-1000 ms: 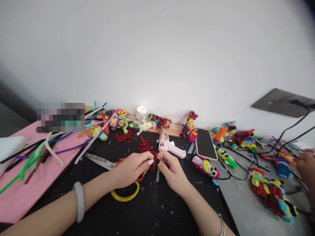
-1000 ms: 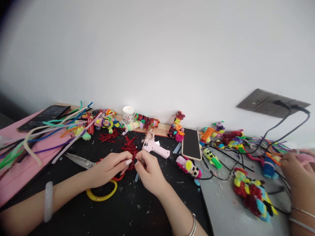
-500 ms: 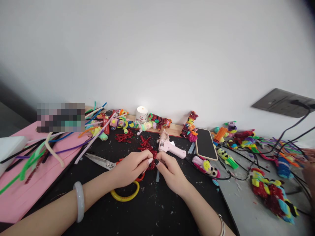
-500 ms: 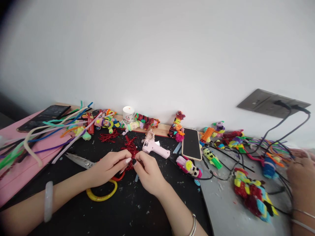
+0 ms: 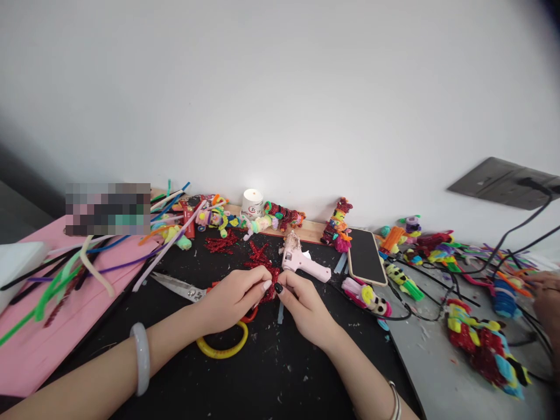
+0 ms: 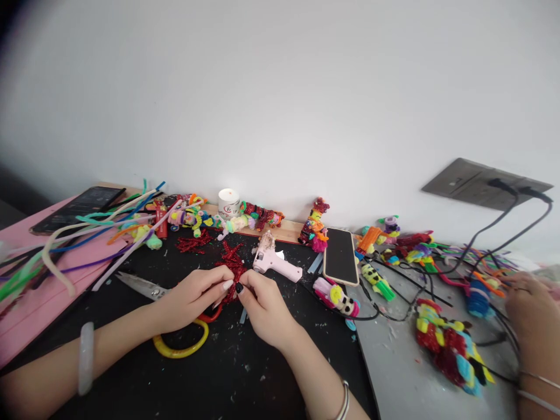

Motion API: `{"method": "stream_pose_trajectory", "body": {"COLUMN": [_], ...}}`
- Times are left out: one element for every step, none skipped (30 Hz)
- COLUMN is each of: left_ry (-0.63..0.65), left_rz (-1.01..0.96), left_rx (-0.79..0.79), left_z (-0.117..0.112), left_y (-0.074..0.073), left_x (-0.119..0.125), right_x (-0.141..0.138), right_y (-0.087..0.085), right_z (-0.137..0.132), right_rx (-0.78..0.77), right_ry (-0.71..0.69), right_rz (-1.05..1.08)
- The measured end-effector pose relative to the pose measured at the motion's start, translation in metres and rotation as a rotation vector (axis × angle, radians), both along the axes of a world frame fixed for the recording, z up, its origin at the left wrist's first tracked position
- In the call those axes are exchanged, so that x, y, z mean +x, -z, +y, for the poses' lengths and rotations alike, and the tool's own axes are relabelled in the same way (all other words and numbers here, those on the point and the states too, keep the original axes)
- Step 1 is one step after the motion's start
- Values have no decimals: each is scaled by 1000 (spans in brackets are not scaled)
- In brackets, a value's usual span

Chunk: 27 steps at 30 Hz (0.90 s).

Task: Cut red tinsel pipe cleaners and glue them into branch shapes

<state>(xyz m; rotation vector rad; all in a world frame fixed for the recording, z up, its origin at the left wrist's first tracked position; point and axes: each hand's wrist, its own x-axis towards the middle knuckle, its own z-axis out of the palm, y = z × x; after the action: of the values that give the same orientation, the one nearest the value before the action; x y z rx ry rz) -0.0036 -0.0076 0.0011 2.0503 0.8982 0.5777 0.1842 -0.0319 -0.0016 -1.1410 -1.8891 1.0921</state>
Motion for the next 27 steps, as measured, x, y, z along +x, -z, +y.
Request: {"method": "stream_pose_trajectory", "body": {"left_ry": [-2,-4,-6,-7,-5,-2,1,4,6,8,8,9,11,14,17,20,21,19,15,11,7,7,8,11,15,18,21], "left_rz": [0,2,5,8,10,11,11,11,12,15,18,19,20,19,17,16,16,19,23,28,32,34,34,32,30,27,24], "left_rx": [2,4,5,4,2,-2,-6,-7,-8,-6,-4,-2,-2,-3,-5,-5,-3,-1,3,6,9,12,13,14,12,9,5], "left_z": [0,0,-1,-1,-1,-1,0,0,0,1,1,1,0,0,0,-1,-1,-1,-1,-1,-1,-1,-1,-1,-1,-1,-1], "left_y": [0,-1,-1,-1,-1,-1,0,0,0,0,1,1,1,1,1,0,0,0,-1,-1,-1,-1,-2,-1,-1,-1,-1], "left_x": [0,0,0,0,0,0,0,0,0,0,0,0,0,0,0,0,0,0,0,0,0,0,0,0,0,0,0], "right_x": [0,0,0,-1,-1,-1,-1,-2,-2,-2,-2,-2,-2,-2,-2,-2,-2,-2,-2,-2,-2,-2,-3,-3,-3,-3,-3], "right_y": [0,0,0,0,0,0,0,0,0,0,0,0,0,1,1,1,1,1,1,1,1,1,2,2,2,2,2], "right_z": [0,0,0,0,0,-1,-1,-1,-1,-1,-1,-1,-1,0,0,0,0,0,0,0,0,0,0,0,-1,-1,-1], "right_rx": [-3,-5,-6,-5,-4,-3,-3,-4,-6,-7,-7,-7,-5,-3,-2,-1,0,-1,-1,-2,-4,-7,-10,-12,-15,-18,-20], "right_ry": [-1,-2,-2,-2,0,1,3,4,6,7,9,11,11,11,10,10,11,11,12,13,14,15,16,18,18,18,17], "right_rz": [1,4,7,10,11,11,11,10,10,10,9,9,9,7,6,5,5,4,4,5,5,5,5,5,5,5,4]}}
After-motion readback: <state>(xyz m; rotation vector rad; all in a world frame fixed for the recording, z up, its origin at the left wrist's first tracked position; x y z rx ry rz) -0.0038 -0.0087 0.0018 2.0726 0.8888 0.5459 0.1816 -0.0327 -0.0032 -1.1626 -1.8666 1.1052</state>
